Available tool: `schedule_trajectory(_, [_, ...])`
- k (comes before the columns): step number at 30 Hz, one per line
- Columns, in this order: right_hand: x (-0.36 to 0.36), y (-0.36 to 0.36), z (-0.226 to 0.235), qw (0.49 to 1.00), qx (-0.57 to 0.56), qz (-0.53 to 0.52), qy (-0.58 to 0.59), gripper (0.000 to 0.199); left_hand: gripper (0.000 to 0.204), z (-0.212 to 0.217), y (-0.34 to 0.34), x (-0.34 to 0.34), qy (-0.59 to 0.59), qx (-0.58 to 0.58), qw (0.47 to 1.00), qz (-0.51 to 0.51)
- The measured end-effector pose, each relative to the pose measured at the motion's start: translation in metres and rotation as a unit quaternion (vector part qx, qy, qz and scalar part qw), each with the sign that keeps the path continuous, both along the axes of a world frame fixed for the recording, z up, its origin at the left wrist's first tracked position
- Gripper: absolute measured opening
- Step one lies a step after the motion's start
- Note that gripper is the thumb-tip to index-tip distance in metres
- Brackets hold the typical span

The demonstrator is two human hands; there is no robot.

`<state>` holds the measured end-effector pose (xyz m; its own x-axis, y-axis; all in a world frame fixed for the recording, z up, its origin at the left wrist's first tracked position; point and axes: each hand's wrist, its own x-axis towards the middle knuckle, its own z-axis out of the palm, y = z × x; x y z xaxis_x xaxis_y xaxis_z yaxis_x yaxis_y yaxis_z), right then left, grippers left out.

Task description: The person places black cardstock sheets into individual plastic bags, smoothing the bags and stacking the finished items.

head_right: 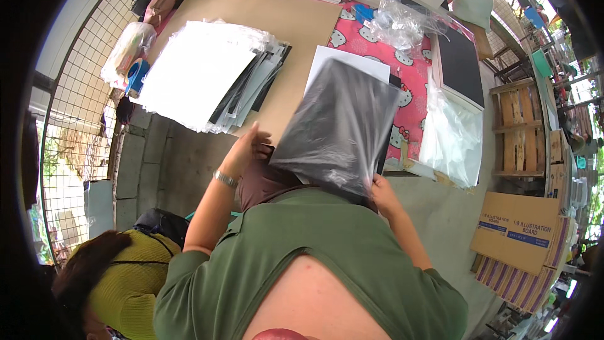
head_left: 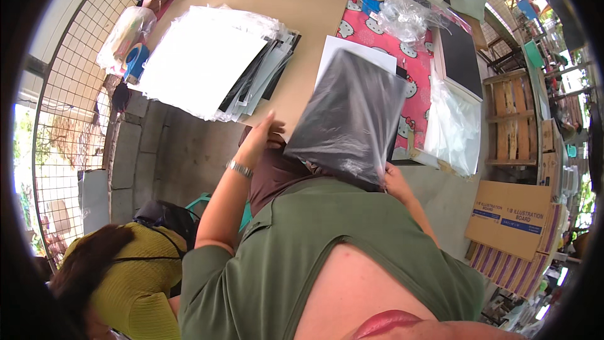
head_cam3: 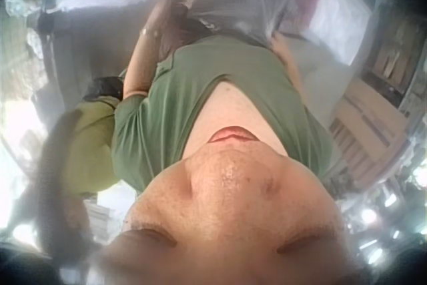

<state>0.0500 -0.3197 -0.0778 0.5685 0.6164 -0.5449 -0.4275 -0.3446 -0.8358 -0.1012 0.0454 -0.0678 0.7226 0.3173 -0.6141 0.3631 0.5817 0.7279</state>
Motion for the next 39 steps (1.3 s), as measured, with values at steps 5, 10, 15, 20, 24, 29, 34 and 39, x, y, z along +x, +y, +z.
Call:
schedule_trajectory(5, [0.000, 0.008, 0.021, 0.988, -0.088, 0.078, -0.097, 0.018, 0.042, 0.015, -0.037, 0.007, -0.049, 0.005, 0.992, -0.117])
schedule_trajectory(10, [-0.023, -0.008, 0.026, 0.994, 0.029, -0.048, 0.091, 0.014, 0.038, 0.050, -0.058, -0.014, -0.161, 0.073, 0.984, -0.019])
schedule_trajectory(15, [0.081, -0.036, 0.002, 0.969, -0.031, -0.103, -0.220, 0.008, 0.034, 0.088, 0.027, -0.006, -0.169, 0.164, 0.948, 0.215])
schedule_trajectory(20, [0.222, -0.087, -0.027, 0.698, -0.305, -0.247, -0.599, 0.034, 0.027, 0.076, 0.137, 0.001, -0.181, 0.164, 0.882, 0.402])
schedule_trajectory(24, [0.253, -0.109, -0.069, 0.713, -0.478, -0.170, -0.484, 0.063, 0.043, 0.000, 0.202, -0.008, -0.063, 0.174, 0.836, 0.517])
schedule_trajectory(29, [0.189, -0.089, -0.015, 0.757, -0.497, -0.158, -0.394, 0.052, 0.064, 0.014, 0.158, 0.005, -0.001, 0.307, 0.790, 0.531])
schedule_trajectory(34, [0.168, -0.104, 0.031, 0.829, -0.466, 0.104, -0.291, 0.045, 0.062, 0.026, 0.140, -0.003, 0.111, 0.540, 0.673, 0.493])
schedule_trajectory(39, [0.219, -0.146, -0.018, 0.670, -0.330, -0.238, -0.620, 0.050, 0.050, 0.076, 0.053, 0.043, 0.013, 0.597, 0.719, 0.355])
